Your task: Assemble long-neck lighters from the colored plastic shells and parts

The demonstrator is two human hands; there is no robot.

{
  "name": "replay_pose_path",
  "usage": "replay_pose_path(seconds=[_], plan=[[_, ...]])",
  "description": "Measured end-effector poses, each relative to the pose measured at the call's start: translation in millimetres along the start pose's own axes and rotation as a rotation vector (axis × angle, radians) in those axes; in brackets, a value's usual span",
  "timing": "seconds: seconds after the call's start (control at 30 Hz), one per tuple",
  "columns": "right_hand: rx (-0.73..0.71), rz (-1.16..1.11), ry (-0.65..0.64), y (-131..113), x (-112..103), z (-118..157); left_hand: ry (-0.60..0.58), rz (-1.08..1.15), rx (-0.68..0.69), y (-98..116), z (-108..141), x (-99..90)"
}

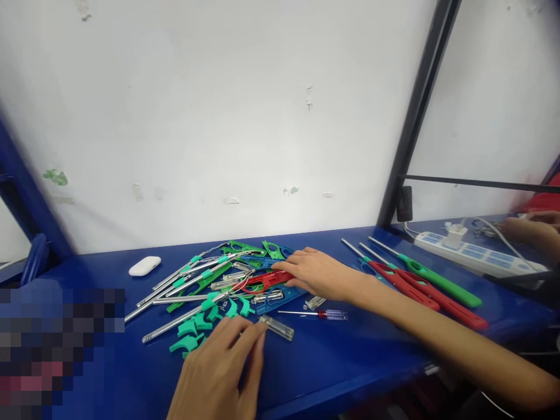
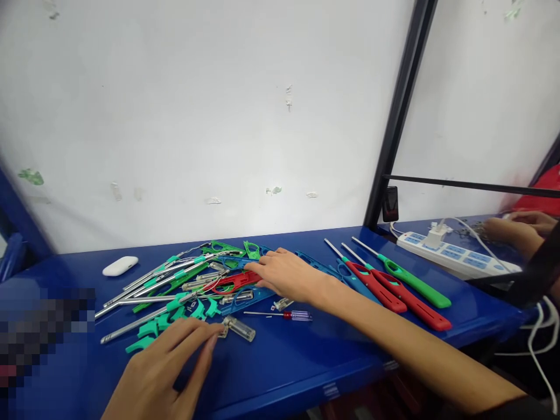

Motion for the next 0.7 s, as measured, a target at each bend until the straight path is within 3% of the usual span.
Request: replay_pose_path(seconds=[0.1,0.2,0.33,0.53,0.7], plan=[[0.021,-0.013,0.012,7,-5,4,0.115,-0.183,-0.071,-22,-5,-16.8],[0.076,-0.035,0.045,10,-18,25,0.033,-0.365,-0.28,-64,-8,-22.1],[0.182,-0.058,0.12,5,-36,66,-0.085,-0.363,-0.284,-104,-8,-14.4],[0.279,-0.222,0.319,-43,-39,113,-0.161,-0.335,-0.239,-116,-8,-2.9],[0.131,-0.362,0.251,-91,-21,102,-0.164,-0.35,-0.236,-120,-12,-1.7]])
Point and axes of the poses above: each hand's wrist, its own z-axis away from the middle knuckle, its own x-axis out of the palm, y = z × x, the point moved 5 cm from there along -z, towards the middle knuckle, and after that the axes turned 11 degrees about -x, right-handed, at the moved point
